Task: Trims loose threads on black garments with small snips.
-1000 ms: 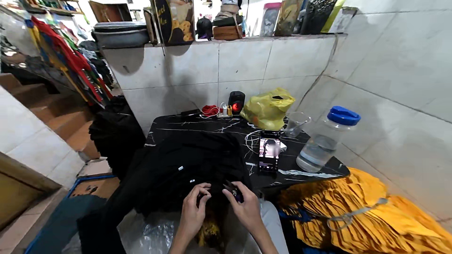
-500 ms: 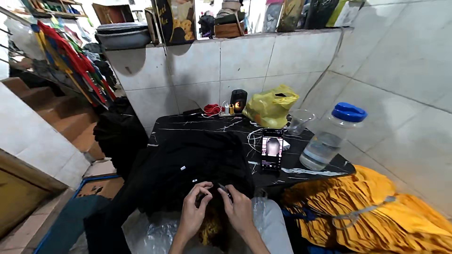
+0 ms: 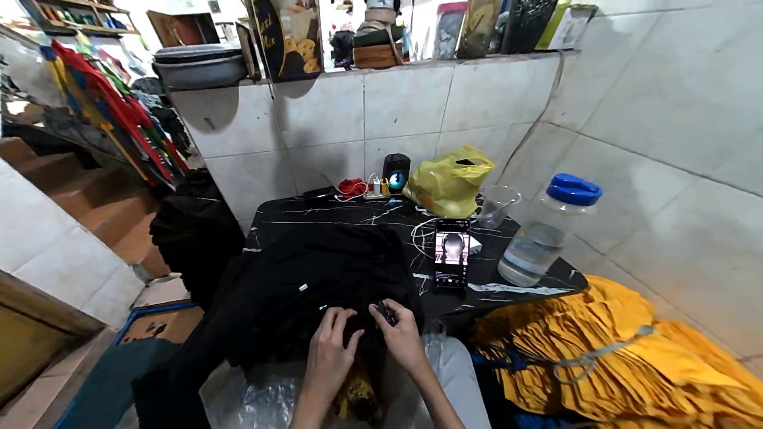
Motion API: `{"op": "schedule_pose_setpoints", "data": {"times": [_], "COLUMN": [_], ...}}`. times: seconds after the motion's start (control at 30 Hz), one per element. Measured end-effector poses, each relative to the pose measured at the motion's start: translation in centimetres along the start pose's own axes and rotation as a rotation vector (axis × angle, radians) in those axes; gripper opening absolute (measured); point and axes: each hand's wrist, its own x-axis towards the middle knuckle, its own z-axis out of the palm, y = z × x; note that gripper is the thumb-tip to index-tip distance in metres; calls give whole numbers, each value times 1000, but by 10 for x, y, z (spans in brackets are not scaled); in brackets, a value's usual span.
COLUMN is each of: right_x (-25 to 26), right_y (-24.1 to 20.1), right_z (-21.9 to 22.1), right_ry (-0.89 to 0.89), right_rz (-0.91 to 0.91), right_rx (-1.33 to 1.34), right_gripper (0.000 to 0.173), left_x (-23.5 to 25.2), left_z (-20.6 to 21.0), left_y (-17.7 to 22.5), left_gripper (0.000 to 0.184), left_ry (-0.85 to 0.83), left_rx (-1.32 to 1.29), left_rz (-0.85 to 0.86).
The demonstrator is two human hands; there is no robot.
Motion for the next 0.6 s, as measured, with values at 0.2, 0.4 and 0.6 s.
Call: {"op": "schedule_pose_setpoints", "data": {"times": [0.2,0.4,0.6], "right_x": [-5,-3,-3], "right_y": [-3,2,1], "right_z": [-3,-2,6], "right_ry": [-26,-27,-5], "right_rz": [18,35,5], "right_rx": [49,54,42], "right_gripper": [21,24,22], "left_x": [4,-11,-7], "left_z": [25,9,2], "left_y": [-7,-14,-13], "left_gripper": [16,15,17], "left_ry": [214,266,156], "left_rx": [84,-94,-177], "left_rz": [136,289,161]}}
